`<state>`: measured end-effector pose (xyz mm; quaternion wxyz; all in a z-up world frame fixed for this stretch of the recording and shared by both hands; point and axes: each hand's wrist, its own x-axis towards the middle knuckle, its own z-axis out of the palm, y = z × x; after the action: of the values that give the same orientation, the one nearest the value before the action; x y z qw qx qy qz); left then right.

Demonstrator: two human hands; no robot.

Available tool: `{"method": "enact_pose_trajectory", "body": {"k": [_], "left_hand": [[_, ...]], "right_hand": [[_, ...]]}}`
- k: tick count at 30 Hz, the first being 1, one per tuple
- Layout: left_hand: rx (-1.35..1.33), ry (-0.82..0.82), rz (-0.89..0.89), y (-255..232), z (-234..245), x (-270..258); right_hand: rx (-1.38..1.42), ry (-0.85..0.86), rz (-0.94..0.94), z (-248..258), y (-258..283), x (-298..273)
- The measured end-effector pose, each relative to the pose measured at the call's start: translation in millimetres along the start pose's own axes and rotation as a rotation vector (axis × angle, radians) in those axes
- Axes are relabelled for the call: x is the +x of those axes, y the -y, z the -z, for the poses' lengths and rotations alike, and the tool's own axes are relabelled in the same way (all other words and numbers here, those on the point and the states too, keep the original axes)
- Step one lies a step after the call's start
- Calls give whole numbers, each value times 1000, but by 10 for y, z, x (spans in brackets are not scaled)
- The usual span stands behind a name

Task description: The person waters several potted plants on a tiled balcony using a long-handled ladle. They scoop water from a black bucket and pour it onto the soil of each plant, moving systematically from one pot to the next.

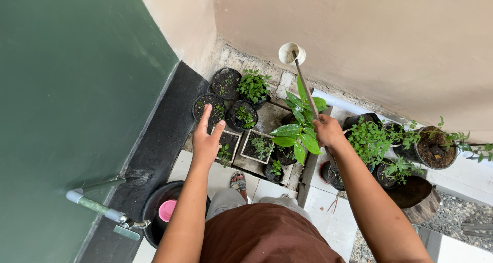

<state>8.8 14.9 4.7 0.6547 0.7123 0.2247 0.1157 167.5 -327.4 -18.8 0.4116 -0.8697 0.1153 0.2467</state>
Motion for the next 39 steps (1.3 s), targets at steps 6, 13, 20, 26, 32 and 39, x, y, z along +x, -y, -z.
{"method": "enact_pose_trajectory", "body": {"k": [6,13,20,26,32,39], "left_hand": [[-89,9,172,-89,-15,-11],[5,16,-39,76,-16,66],[-3,-13,-68,114,61,67],[-9,-32,-39,146,143,32],[-34,-49,-59,228,185,5],[-21,-62,-41,223,223,-56]], "right_hand": [[69,62,-29,-71,-76,-130],[52,61,-17,-15,160,-132],[142,56,-7,87,156,-28],[119,69,-53,7,14,-89],[50,115,-46,-209,76,-152],[56,144,65,-439,409,-71]]}}
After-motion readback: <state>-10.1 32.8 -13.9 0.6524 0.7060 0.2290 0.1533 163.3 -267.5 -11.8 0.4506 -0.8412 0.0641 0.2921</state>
